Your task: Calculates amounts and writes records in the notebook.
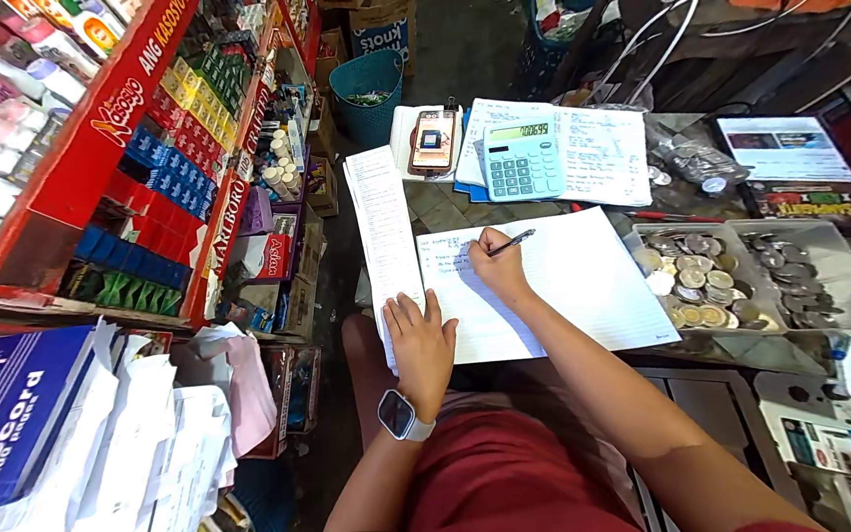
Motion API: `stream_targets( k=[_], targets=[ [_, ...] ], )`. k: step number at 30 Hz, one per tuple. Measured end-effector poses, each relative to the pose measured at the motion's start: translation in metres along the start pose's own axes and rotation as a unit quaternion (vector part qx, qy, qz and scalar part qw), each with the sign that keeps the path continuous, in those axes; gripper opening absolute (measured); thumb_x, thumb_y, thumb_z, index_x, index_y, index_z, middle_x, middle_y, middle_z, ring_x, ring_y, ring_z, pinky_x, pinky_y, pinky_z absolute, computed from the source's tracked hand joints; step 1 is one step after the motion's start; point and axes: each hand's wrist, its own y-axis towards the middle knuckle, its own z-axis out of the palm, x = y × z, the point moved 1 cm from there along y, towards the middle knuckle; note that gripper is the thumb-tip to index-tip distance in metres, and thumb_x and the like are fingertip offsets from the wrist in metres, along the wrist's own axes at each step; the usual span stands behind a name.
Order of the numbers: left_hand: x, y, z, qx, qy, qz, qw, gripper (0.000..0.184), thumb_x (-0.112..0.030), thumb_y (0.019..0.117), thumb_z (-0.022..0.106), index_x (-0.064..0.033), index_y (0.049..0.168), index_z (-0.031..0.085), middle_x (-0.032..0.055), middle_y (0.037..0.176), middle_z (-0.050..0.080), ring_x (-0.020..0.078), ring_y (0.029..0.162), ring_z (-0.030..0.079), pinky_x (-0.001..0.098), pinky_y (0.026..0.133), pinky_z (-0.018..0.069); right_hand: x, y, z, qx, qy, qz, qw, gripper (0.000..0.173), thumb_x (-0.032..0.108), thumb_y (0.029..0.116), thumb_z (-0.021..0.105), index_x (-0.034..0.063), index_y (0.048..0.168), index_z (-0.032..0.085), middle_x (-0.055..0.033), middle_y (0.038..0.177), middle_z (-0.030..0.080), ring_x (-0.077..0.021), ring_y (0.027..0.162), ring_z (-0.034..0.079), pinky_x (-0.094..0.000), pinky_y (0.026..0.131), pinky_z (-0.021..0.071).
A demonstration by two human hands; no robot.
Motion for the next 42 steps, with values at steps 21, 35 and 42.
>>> stream_targets(
  k=[21, 35, 42],
  targets=[
    [0.0015, 0.0011, -0.0012, 0.005, -0.006, 0.003, 1.000, 0.061, -0.052, 0.1007, 0.048, -0.0079, 0.141, 0.063, 0.0378, 0.134, 0.058, 0.0590, 0.124, 0.055, 0.0664, 0.111, 0.0368, -0.0004, 0.0019, -0.0041, -0.002, -0.023, 0.011, 1.000, 0.035, -0.001, 0.0916, 0.058, 0.0099, 0.066, 0.038, 0.0031, 0.055, 0.036, -0.0033, 0.047, 0.036, -0.0189, 0.048, 0.0319],
    [0.0030, 0.0000, -0.0020, 0.001, 0.001, 0.003, 1.000, 0.060, -0.052, 0.1009, 0.048, -0.0088, 0.140, 0.063, 0.0376, 0.133, 0.058, 0.0580, 0.124, 0.056, 0.0659, 0.111, 0.0373, 0.0017, 0.0007, -0.0033, -0.015, -0.024, 0.015, 0.999, 0.036, -0.002, 0.0902, 0.057, 0.0117, 0.065, 0.036, 0.0050, 0.054, 0.032, -0.0023, 0.047, 0.032, -0.0183, 0.048, 0.0272],
    [-0.0004, 0.0009, -0.0014, 0.015, -0.005, -0.005, 1.000, 0.060, -0.050, 0.1017, 0.047, -0.0097, 0.143, 0.061, 0.0366, 0.136, 0.057, 0.0573, 0.126, 0.055, 0.0647, 0.112, 0.0365, -0.0049, 0.0027, -0.0059, -0.029, -0.037, 0.010, 0.999, 0.033, 0.001, 0.0891, 0.058, 0.0123, 0.066, 0.038, 0.0061, 0.054, 0.033, -0.0008, 0.047, 0.034, -0.0178, 0.048, 0.0287]
  ],
)
